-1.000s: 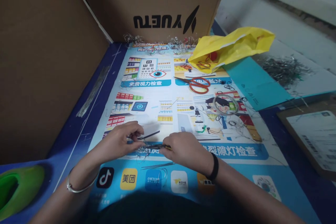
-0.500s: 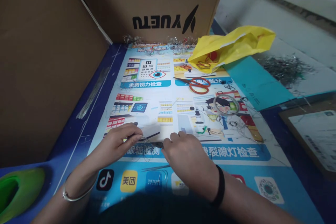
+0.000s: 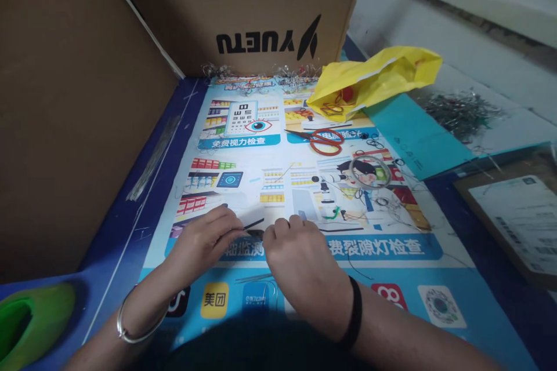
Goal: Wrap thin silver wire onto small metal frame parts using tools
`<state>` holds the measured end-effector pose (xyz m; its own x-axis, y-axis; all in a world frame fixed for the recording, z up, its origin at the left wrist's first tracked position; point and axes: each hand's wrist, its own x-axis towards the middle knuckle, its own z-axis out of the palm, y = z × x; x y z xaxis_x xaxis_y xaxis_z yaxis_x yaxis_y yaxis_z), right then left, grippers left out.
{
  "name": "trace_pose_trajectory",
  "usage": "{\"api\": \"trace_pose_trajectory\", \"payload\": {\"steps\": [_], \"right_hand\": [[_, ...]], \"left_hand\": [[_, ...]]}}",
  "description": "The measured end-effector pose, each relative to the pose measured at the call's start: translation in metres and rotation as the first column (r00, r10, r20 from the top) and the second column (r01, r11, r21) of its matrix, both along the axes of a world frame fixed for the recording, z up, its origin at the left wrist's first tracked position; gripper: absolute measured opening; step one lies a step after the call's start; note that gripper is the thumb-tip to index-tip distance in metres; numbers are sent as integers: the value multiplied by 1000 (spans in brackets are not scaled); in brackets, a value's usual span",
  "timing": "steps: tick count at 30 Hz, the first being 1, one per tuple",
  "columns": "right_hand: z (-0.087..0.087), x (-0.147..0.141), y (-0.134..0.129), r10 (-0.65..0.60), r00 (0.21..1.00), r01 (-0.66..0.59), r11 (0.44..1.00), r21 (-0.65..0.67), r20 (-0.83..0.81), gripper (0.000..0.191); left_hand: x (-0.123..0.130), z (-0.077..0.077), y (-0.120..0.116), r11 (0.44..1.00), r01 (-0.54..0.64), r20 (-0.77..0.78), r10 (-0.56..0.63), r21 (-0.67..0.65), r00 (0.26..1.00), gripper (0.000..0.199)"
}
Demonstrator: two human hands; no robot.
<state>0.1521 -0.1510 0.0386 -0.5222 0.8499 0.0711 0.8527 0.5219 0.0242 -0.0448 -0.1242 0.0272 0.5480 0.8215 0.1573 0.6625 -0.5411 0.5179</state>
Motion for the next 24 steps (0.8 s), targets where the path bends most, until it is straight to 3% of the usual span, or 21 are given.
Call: {"api": "trace_pose_trajectory", "payload": {"steps": [8, 15, 24], "right_hand": [[-3, 4, -1, -12, 999, 12, 1000, 6, -34, 10], [-6, 7, -3, -14, 999, 16, 999, 37, -48, 9], [-7, 7, -5, -16, 998, 20, 997, 71, -64, 4]], "left_hand": [[-6, 6, 1, 999, 47, -26, -47, -11, 999, 15], [-5, 1, 2, 997, 61, -23, -60, 39, 998, 15], [-6, 3, 2, 996, 71, -133, -64, 48, 989, 17]]}}
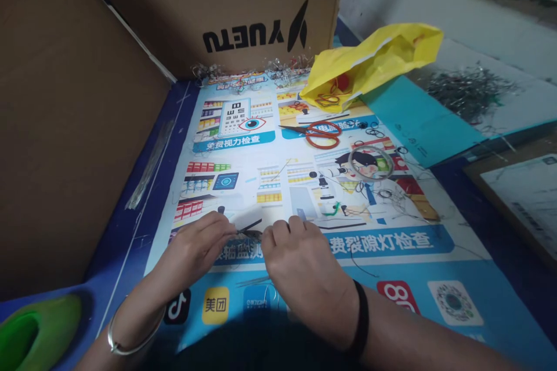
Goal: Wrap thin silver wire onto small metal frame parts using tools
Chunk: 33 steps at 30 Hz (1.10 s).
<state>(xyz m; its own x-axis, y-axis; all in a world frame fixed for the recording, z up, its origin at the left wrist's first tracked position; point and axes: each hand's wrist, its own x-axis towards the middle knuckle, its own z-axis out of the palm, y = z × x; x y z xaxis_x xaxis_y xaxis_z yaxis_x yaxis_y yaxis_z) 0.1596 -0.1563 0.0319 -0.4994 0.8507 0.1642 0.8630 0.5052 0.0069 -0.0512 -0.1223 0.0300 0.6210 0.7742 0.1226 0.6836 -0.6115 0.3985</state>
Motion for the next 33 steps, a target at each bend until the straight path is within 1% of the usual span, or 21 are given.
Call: {"api": "trace_pose_trajectory", "payload": {"steps": [6, 10, 13, 17, 21, 25, 29, 33], "right_hand": [[4, 0, -1, 22, 1000, -23, 999, -38, -18, 4], [3, 3, 2, 7, 998, -10, 999, -40, -57, 7], [0, 7, 8, 12, 996, -19, 997, -81, -94, 11], [-2, 13, 16, 9, 990, -32, 986, -165, -143, 16], [1, 17, 22, -32, 985, -15, 964, -265, -171, 17], [4, 21, 27, -71, 981, -1, 930, -367, -183, 22], [3, 25, 34, -68, 980, -25, 894, -448, -189, 26], [-2, 28, 40, -61, 969, -71, 859, -507, -240, 30]], "left_hand": [[1, -1, 1, 993, 11, -43, -6, 115, 999, 15], [0, -5, 3, 979, 50, -65, -38, 195, 997, 14], [-2, -9, 3, 965, 98, -87, -79, 244, 993, 14], [-5, -12, 5, 950, 153, -113, -127, 272, 985, 16], [-8, -15, 6, 931, 178, -111, -150, 318, 982, 19], [-10, -20, 6, 909, 202, -126, -167, 364, 978, 21], [-11, -22, 6, 898, 229, -149, -185, 377, 971, 23], [-12, -23, 6, 882, 252, -150, -209, 398, 966, 24]]}}
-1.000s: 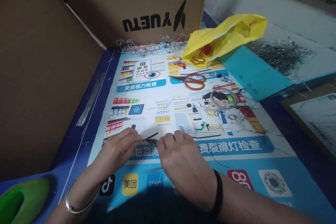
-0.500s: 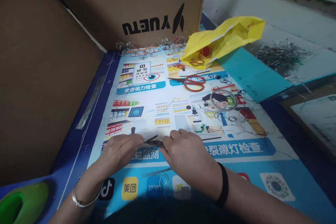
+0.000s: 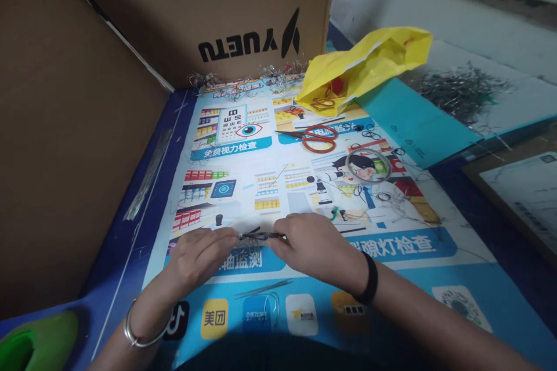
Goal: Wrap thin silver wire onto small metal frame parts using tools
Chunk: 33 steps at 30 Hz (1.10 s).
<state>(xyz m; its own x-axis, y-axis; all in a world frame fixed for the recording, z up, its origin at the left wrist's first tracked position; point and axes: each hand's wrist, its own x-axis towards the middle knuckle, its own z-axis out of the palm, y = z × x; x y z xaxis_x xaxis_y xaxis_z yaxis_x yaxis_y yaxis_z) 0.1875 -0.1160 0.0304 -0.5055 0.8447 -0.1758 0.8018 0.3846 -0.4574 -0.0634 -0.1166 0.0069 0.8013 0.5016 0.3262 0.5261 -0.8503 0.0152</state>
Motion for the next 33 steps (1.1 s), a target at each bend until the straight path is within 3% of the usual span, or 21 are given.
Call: {"api": "trace_pose_trajectory", "payload": {"steps": [7, 13, 21, 33], "right_hand": [[-7, 5, 6, 78, 980, -100, 989, -112, -183, 31], [-8, 1, -4, 41, 992, -34, 997, 65, -118, 25], [-5, -9, -15, -8, 1000, 14, 961, 275, -23, 21], [-5, -15, -22, -42, 999, 48, 918, 393, -23, 18]], "left_hand": [[0, 0, 1, 1000, 10, 7, -11, 24, 1000, 24], [2, 3, 0, 1000, -11, 24, 10, 21, 1000, 21], [4, 5, 0, 1000, -21, 19, 20, 21, 1000, 19], [6, 5, -2, 999, -32, 26, 31, 25, 999, 18]]}}
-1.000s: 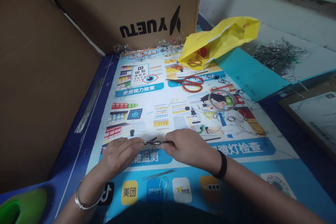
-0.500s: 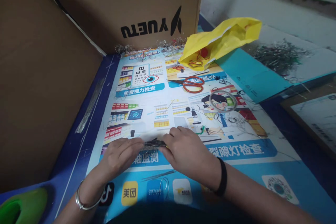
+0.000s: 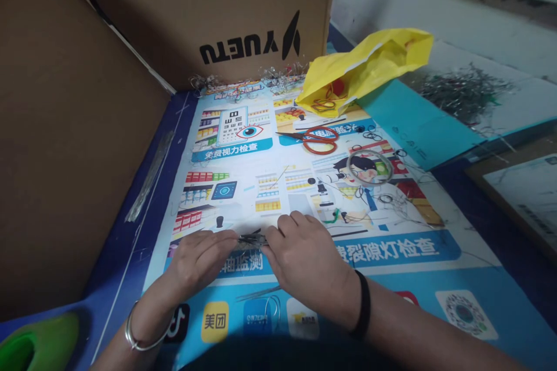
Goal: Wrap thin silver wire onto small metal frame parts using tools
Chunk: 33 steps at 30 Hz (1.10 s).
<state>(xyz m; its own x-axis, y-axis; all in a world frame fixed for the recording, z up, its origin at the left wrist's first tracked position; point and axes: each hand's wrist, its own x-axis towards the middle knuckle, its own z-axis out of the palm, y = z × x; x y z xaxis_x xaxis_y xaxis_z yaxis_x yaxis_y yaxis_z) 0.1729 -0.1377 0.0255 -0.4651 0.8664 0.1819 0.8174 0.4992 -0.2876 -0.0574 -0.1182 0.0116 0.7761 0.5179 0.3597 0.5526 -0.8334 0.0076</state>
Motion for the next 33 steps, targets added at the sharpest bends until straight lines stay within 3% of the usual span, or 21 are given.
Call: {"api": "trace_pose_trajectory", "payload": {"steps": [5, 11, 15, 23, 33], "right_hand": [[-1, 0, 1, -14, 1000, 13, 1000, -28, -17, 19], [-3, 5, 7, 11, 995, -30, 981, -189, -101, 21], [-5, 6, 7, 0, 993, -27, 974, -223, -121, 22], [-12, 2, 5, -39, 987, 15, 989, -150, -155, 21], [-14, -2, -1, -34, 989, 44, 997, 62, -146, 21]], "left_hand": [[-1, -2, 0, 1000, 7, 44, -7, -7, 999, 19], [-4, -9, 2, 999, 16, 139, -9, -46, 990, 24], [-6, -13, 3, 998, 21, 159, -10, -64, 987, 26], [-7, -12, 4, 991, 18, 175, 6, -133, 985, 28], [-3, -11, 3, 991, 7, 222, 24, -136, 975, 28]]}}
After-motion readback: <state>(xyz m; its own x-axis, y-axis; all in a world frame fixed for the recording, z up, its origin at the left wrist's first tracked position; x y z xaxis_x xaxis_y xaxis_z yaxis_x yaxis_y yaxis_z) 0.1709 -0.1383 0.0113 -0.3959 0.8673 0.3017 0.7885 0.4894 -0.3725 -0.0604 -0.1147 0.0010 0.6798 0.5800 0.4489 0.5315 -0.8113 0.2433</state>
